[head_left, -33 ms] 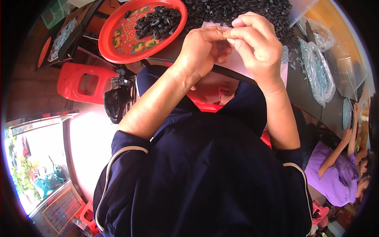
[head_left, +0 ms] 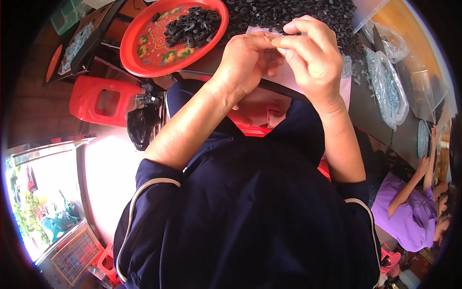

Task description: The person assembles small black plastic components by hand.

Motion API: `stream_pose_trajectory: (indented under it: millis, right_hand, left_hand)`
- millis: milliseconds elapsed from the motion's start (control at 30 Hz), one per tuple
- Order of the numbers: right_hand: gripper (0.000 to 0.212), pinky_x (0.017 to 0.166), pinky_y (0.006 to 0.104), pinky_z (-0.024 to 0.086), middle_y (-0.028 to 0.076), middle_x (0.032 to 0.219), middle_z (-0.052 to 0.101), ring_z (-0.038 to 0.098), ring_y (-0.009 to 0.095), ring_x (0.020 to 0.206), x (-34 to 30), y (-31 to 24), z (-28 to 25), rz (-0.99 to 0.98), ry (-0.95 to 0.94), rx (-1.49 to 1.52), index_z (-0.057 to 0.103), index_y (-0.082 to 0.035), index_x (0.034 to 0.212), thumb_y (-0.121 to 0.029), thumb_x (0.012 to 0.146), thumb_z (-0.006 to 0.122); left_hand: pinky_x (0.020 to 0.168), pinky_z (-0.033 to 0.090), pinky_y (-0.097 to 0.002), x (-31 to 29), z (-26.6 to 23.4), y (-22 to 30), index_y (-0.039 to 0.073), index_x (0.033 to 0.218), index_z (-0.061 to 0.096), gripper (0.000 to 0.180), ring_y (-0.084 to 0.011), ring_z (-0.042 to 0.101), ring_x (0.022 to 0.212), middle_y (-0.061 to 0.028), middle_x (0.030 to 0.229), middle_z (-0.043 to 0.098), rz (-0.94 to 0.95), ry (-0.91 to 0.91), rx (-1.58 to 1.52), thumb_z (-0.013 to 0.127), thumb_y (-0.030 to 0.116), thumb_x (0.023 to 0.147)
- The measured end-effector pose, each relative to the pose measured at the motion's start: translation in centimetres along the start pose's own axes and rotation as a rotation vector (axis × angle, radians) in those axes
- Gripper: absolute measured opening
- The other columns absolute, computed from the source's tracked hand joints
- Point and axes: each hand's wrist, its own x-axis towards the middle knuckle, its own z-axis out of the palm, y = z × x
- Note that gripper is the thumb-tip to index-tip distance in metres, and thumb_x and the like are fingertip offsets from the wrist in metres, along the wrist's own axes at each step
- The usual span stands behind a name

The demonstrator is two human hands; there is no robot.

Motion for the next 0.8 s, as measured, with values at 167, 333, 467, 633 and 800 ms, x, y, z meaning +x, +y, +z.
stream_pose_trajectory:
  millis: [167,333,467,633,800]
  right_hand:
    - [0.034,0.071,0.0397,0.047,0.007,0.108,0.061,0.059,0.03,0.095,-1.4,1.1,1.7,-0.181,0.12,-0.156,0.072,-0.014,0.102,-0.01,0.069,0.067]
    - [0.038,0.074,0.0399,0.047,0.008,0.115,0.06,0.056,0.03,0.099,-1.9,0.0,2.0,-0.145,0.103,-0.194,0.072,-0.013,0.107,-0.011,0.069,0.068]
    - [0.038,0.075,0.0399,0.047,0.009,0.115,0.06,0.057,0.03,0.099,-1.6,-0.1,1.1,-0.122,0.074,-0.137,0.072,-0.012,0.106,-0.009,0.069,0.07]
    - [0.032,0.076,0.0404,0.047,0.009,0.114,0.06,0.058,0.03,0.097,-2.1,-0.3,0.9,-0.101,0.075,-0.073,0.073,-0.011,0.101,-0.008,0.07,0.071]
    - [0.024,0.077,0.0391,0.047,0.009,0.112,0.061,0.059,0.029,0.095,-2.4,-0.4,0.6,-0.09,0.042,-0.031,0.073,-0.01,0.095,-0.008,0.071,0.072]
  left_hand:
    - [0.061,0.047,-0.0325,0.4,-0.8,-0.2,-0.003,0.099,0.062,0.025,-0.0222,0.062,0.079,-0.0134,0.091,0.065,0.004,-0.024,-0.105,0.042,0.013,0.098]
    - [0.071,0.047,-0.0347,0.3,-1.6,-0.1,0.004,0.109,0.056,0.029,-0.0214,0.059,0.092,-0.0087,0.104,0.062,-0.034,-0.124,-0.08,0.033,0.02,0.102]
    - [0.072,0.047,-0.0349,0.3,-1.5,-0.4,0.004,0.109,0.056,0.029,-0.0216,0.059,0.092,-0.0087,0.103,0.062,-0.019,-0.115,-0.066,0.034,0.02,0.102]
    - [0.073,0.047,-0.0345,0.3,-1.4,-0.7,0.002,0.109,0.057,0.025,-0.0217,0.06,0.09,-0.0103,0.102,0.063,0.017,-0.087,-0.12,0.041,0.017,0.1]
    - [0.068,0.049,-0.0359,0.3,-1.7,-0.2,-0.003,0.102,0.057,0.019,-0.0256,0.062,0.079,-0.018,0.091,0.065,-0.005,-0.1,-0.181,0.045,0.011,0.099]
